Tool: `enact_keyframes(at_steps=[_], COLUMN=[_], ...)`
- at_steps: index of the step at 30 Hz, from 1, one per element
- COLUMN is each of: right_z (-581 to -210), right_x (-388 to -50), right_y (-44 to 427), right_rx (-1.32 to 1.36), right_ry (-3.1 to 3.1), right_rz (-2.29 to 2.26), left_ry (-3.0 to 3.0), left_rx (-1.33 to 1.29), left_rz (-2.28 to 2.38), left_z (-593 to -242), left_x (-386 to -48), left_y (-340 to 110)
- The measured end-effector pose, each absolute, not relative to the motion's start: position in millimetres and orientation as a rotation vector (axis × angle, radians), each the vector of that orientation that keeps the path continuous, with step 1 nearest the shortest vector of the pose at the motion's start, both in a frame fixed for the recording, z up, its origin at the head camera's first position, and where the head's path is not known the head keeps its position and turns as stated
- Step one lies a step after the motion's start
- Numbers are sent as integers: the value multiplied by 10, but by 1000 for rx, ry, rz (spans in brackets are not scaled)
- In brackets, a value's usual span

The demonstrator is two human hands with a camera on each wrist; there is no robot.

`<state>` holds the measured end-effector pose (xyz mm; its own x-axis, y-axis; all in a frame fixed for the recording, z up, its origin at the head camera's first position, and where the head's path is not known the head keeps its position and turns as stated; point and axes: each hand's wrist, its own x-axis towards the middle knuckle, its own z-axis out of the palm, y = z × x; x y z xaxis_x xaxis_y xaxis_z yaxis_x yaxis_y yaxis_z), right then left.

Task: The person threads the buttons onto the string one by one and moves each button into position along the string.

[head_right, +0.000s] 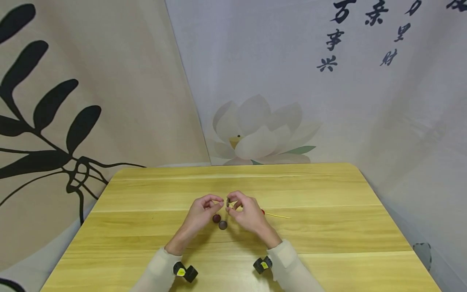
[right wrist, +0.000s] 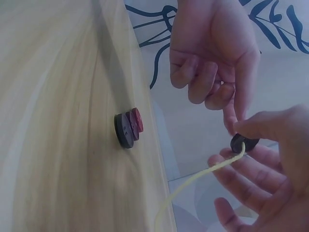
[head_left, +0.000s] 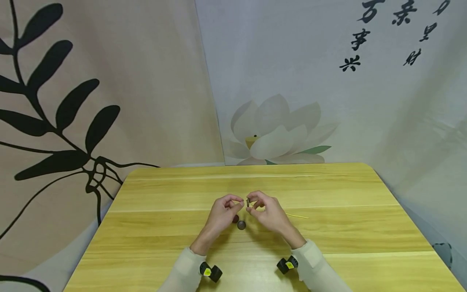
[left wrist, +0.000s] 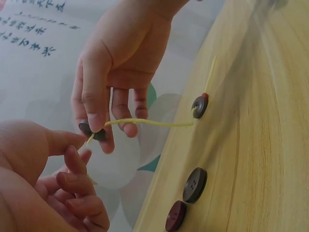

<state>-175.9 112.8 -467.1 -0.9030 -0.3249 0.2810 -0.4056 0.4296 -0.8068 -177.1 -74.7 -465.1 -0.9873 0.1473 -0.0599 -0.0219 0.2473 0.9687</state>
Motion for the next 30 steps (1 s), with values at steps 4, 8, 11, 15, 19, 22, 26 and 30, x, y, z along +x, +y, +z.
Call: enact_keyframes(at_steps=[4, 8, 11, 15, 19, 22, 26, 30], right_z=[-4668, -4663, -4660, -4663, -4679, -4683, -4689, -4698], right_x=[-1757, -1755, -1752, -1753, -1758, -1765, -1773, -1765], right_y=[1122, 1120, 1120, 1123, 1127, 1129, 1129, 1125], right_rx=[647, 652, 668, 692, 699, 700, 711, 725], right_ry=[-2595, -2596, -2593, -2594, -2596, -2595, -2600, -2613], right_rz=[1515, 1522, 1522, 1510, 1508, 1515, 1525, 1524], left_ry=[2383, 2379, 2379, 2374, 2365, 2367, 2365, 2360], left_rx=[115, 118, 122, 117, 120, 118, 111, 112], left_rz=[1836, 1842, 1839, 1828, 1828, 1832, 1837, 1844], left_z=[-4670, -4669, -4659, -4649, -4662, -4671, -4685, -4698], left_x=[-1779, -1778, -1773, -1767, -1764, -1769, -1770, -1761], left_y=[-736, -734, -734, -735, -736, -734, -730, -728])
